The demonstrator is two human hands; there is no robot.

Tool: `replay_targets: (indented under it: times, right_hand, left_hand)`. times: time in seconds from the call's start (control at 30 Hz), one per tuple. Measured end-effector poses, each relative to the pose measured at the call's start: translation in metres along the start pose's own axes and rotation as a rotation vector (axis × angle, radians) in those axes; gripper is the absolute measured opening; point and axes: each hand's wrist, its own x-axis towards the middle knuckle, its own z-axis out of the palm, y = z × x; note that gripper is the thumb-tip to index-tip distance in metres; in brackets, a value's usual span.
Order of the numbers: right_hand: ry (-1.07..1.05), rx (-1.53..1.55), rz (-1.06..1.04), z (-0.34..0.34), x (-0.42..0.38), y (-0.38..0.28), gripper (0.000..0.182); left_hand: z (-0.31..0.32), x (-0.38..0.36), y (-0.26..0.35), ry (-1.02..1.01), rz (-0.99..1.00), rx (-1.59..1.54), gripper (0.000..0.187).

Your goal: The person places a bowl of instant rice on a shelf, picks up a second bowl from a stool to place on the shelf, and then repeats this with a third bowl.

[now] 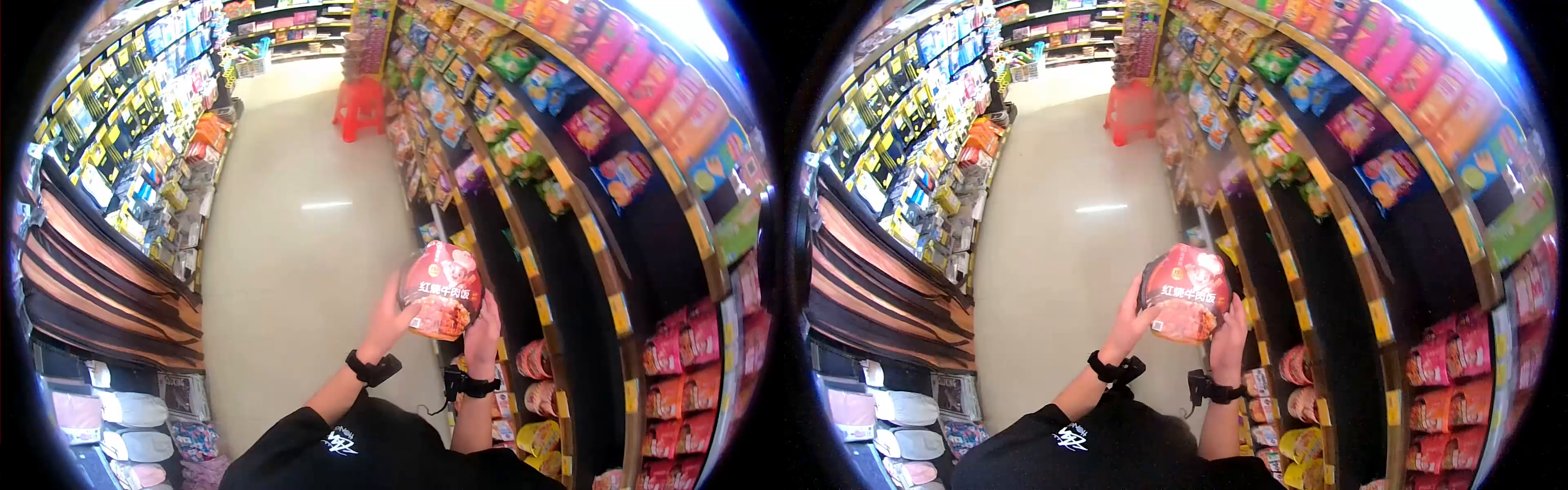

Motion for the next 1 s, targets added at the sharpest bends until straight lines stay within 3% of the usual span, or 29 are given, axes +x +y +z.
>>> replay_targets:
  times: [0.13, 0.23, 0.37, 0.4, 0.57, 0.8, 1.0]
  right_hand:
    - [-0.101, -0.067, 0.003, 0.04, 0.058, 0.032, 0.049]
    - [-0.1, -0.06, 0.068, 0.065, 0.102, 0.052, 0.054]
    - [-0.143, -0.089, 0.12, 0.083, 0.171, 0.085, 0.055]
    - [-0.066, -0.118, 0.134, 0.092, 0.189, 0.092, 0.057]
    - [-0.123, -0.121, 0.133, 0.112, 0.296, 0.132, 0.054]
    - [-0.192, -0.136, 0.052, 0.198, 0.444, 0.119, 0.051]
    - [-0.256, -0.099, 0.155, 0.239, 0.548, 0.153, 0.048]
  left_hand:
    - [-0.037, 0.049, 0.024, 0.055, -0.06, -0.191, 0.07]
    - [-0.061, 0.086, 0.018, 0.067, -0.042, -0.131, 0.063]
    - [-0.087, 0.14, -0.013, 0.108, -0.084, -0.088, 0.067]
    - [-0.091, 0.158, -0.017, 0.12, -0.088, -0.076, 0.067]
    - [-0.111, 0.257, -0.045, 0.148, -0.116, -0.077, 0.065]
    - [-0.127, 0.413, -0.035, 0.153, -0.132, -0.054, 0.066]
    - [-0.16, 0.518, -0.055, 0.186, -0.111, -0.138, 0.065]
